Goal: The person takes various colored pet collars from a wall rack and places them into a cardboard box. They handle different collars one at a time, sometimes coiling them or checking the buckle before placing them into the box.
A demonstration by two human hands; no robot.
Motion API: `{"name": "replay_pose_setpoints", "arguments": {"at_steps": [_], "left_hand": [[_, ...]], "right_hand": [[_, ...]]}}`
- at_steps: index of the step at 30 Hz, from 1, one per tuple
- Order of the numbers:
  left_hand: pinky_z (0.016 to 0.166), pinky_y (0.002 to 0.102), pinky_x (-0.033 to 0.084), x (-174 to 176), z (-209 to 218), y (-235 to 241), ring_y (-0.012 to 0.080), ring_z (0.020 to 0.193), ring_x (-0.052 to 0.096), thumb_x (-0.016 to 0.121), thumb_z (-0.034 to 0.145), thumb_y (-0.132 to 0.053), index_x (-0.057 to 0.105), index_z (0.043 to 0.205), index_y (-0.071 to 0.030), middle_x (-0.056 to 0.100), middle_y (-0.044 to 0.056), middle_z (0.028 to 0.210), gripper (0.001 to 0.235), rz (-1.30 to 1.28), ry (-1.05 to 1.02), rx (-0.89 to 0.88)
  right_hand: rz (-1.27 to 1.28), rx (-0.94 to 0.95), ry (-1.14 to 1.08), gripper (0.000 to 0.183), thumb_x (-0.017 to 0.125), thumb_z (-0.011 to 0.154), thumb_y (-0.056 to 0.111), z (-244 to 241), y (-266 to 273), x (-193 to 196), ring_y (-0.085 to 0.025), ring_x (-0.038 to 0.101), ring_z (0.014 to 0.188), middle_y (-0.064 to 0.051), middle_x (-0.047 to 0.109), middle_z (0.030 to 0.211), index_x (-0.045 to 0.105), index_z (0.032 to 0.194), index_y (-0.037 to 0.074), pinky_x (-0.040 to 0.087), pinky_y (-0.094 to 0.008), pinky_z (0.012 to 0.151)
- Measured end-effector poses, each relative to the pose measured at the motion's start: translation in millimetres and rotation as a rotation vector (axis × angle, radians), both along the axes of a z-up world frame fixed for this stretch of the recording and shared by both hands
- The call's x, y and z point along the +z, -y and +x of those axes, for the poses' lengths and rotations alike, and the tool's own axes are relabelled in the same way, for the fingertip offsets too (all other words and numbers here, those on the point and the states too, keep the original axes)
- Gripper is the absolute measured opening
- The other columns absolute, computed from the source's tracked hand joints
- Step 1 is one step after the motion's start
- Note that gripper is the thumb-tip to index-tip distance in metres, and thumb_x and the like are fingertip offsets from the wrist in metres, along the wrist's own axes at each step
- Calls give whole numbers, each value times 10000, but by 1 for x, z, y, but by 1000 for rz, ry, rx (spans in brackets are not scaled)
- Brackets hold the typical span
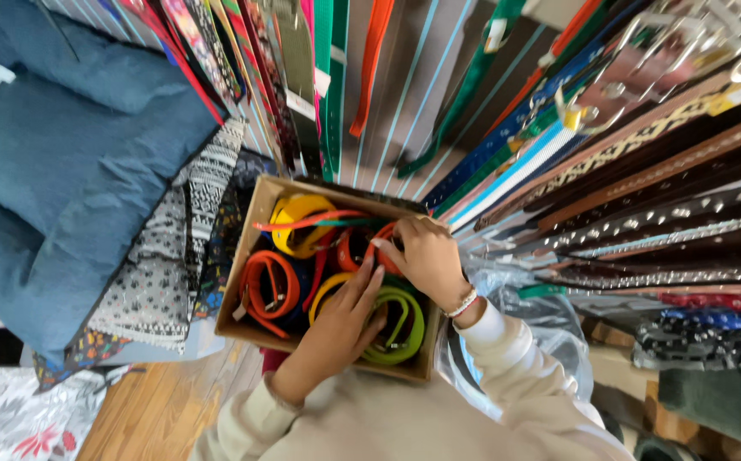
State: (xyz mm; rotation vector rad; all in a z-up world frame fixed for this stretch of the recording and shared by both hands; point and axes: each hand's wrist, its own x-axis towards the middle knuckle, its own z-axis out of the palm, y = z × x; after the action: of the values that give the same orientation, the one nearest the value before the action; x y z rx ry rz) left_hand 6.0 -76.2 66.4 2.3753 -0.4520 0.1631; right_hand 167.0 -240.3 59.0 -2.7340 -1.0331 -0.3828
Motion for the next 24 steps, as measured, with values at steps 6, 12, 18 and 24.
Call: {"name": "replay_pose_setpoints", "arguments": {"at_steps": [6,12,18,24], "left_hand": [[1201,461,276,-10,-9,0,298,1529,297,600,932,-613,297,1601,-30,254,194,1681,938,431,230,192],[1225,451,250,-11,-12,-9,245,1490,373,561,930,-668,307,1594,-45,323,167,1649,946,474,361,268],[1201,477,301,-49,4,-9,284,1447,444,600,912,-670,424,1552,-75,439,150,1580,891,315,512,322],[805,261,563,-92,53,-12,94,988,719,476,1029,-282,668,1256,-311,694,0,1322,299,383,996,566]], "right_hand": [[344,-26,159,227,774,868,282,46,-38,90,-299,710,868,-55,650,856,672,1005,133,585,-385,715],[691,84,287,279,686,962,190,103,-83,188,-364,635,970,-134,619,1050,612,1187,44,540,-450,854],[913,112,266,436,704,955,161,168,-115,258,-421,585,1163,-179,550,1195,502,1320,33,549,-455,951],[996,41,397,651,701,940,46,212,-139,272,-433,521,1267,-195,410,1364,340,1482,60,464,-535,1094]]}}
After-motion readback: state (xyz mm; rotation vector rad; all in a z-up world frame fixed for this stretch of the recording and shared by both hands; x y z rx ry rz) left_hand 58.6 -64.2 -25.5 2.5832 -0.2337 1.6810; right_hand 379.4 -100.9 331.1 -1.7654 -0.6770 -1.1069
